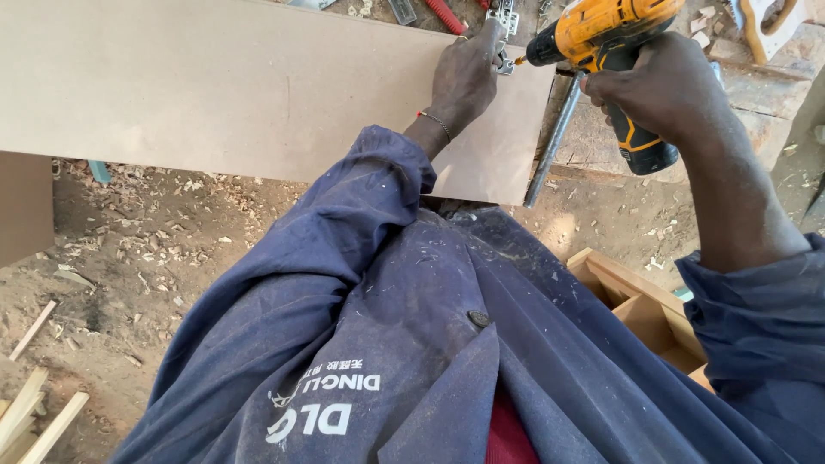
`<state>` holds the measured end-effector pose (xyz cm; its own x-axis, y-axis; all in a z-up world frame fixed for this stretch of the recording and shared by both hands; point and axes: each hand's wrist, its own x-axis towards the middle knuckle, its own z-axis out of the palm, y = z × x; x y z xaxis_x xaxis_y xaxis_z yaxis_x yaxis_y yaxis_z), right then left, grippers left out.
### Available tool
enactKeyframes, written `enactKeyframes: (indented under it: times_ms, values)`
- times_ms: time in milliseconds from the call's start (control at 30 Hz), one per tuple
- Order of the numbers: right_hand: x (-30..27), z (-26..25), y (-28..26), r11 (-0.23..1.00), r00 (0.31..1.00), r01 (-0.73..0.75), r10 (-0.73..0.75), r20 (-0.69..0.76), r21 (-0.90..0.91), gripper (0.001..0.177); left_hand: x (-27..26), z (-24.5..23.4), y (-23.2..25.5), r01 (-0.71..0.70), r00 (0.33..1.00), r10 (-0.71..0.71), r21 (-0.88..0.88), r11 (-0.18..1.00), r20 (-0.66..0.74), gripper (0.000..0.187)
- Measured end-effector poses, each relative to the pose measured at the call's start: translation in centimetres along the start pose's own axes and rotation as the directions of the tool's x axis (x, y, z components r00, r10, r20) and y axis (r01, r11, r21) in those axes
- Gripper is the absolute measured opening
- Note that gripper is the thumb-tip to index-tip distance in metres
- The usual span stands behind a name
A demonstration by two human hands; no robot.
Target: Attaching metal hinges to a wooden board using a power drill and screws on a workbench.
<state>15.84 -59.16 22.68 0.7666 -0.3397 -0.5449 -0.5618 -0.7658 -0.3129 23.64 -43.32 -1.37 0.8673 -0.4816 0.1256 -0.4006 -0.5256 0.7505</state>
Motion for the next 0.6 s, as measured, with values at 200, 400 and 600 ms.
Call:
enactKeyframes:
  times_ms: [200, 400, 600]
  values:
    - [0.3, -0.2, -0.5, 0.998, 1.0, 0.025, -0.025, 0.003, -0.06, 0.028, 0.9, -0.7, 0.7, 0.113, 0.982, -0.111, -0.006, 0.994, 0.154, 0.057]
    - [0.3, -0.3, -1.3, 0.999, 1.0, 0.005, -0.004, 0.022, -0.037, 0.025, 1.2, -1.1, 0.9, 0.122, 0.972, -0.124, 0.026, 0.992, 0.202, 0.066]
    - [1.0, 0.1, -0.9, 0.997, 1.0, 0.028, -0.027, 0.014, -0.075, 0.033, 1.0, -0.6, 0.7, 0.105, 0.978, -0.11, 0.038, 0.994, 0.179, 0.064]
